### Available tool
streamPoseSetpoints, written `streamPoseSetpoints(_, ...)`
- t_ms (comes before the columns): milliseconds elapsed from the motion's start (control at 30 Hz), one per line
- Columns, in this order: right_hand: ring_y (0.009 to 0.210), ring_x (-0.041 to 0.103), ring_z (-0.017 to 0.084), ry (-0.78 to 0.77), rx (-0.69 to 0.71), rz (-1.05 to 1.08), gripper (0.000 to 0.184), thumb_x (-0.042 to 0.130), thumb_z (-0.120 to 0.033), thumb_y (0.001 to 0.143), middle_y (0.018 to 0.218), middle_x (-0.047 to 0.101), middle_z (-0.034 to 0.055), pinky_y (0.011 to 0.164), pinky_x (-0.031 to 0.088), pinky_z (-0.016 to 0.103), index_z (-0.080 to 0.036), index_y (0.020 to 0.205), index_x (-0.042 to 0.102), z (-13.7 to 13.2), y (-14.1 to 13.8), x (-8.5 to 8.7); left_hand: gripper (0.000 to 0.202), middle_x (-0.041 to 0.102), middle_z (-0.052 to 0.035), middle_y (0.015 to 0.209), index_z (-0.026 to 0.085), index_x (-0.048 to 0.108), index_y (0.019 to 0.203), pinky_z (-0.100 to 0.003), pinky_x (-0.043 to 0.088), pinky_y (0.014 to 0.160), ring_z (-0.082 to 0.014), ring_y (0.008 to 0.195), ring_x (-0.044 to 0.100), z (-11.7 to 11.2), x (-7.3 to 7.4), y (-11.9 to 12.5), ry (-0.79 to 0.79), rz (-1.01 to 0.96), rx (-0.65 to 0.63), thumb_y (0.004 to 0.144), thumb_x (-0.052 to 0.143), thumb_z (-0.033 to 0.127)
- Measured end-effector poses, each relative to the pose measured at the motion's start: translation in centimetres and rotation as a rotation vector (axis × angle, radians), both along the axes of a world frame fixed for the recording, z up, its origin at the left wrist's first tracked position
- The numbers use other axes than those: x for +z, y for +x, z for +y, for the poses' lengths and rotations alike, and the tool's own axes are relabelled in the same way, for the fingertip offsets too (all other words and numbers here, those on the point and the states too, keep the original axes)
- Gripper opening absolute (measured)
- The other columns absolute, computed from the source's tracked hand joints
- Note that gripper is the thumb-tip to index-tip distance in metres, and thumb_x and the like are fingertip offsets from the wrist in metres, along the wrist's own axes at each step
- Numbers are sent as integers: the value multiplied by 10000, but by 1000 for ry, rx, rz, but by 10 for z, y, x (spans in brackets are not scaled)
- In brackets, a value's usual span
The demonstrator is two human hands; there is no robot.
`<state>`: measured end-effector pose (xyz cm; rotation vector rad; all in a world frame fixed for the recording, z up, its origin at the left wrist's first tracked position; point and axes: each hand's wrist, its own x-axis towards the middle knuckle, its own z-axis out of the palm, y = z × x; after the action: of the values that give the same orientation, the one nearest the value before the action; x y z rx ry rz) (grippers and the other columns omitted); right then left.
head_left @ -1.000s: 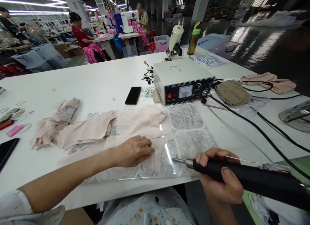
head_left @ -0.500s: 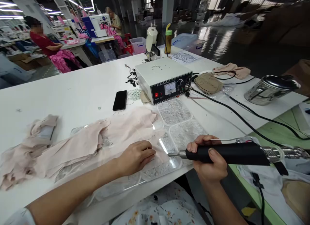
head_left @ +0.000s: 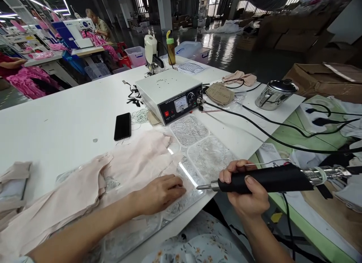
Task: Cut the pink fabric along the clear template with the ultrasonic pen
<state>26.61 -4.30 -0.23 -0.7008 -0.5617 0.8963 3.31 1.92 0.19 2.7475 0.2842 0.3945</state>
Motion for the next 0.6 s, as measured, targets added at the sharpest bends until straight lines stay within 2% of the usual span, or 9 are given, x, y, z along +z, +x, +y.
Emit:
streamPoseSetpoints(100,465,512,97,14,-11,-14,170,588,-312,707,723,571,-13,465,444,288,-221,843,633,-1,-1,1,219,641,-116,997,122,610,1104,-289,540,843,-189,947,621,1,1,0,-39,-36,-23,990,423,132)
streamPoseSetpoints(233,471,515,101,12,-25,2,168,578,-304,711,729,575,-12,467,443,292,-222,849,628,-1,-5,0,231,646,-133,1045,111,608,1104,-325,555,821,-195,927,620,3,1,-3,42,-53,38,990,407,118)
streamPoseSetpoints(467,464,519,97,5,-21,18,174,578,-297,707,726,573,-15,465,444,288,-218,849,639,-3,-11,0,222,639,-131,1058,114,618,1102,-300,566,806,-191,951,620,3,-3,-8,-41,-33,35,984,431,115)
streamPoseSetpoints(600,465,512,100,3,-15,-4,181,573,-311,705,725,567,-13,468,440,295,-226,854,631,-6,-11,0,225,640,-130,1065,114,616,1104,-291,570,798,-185,944,632,7,-5,-6,-32,-70,42,973,433,103)
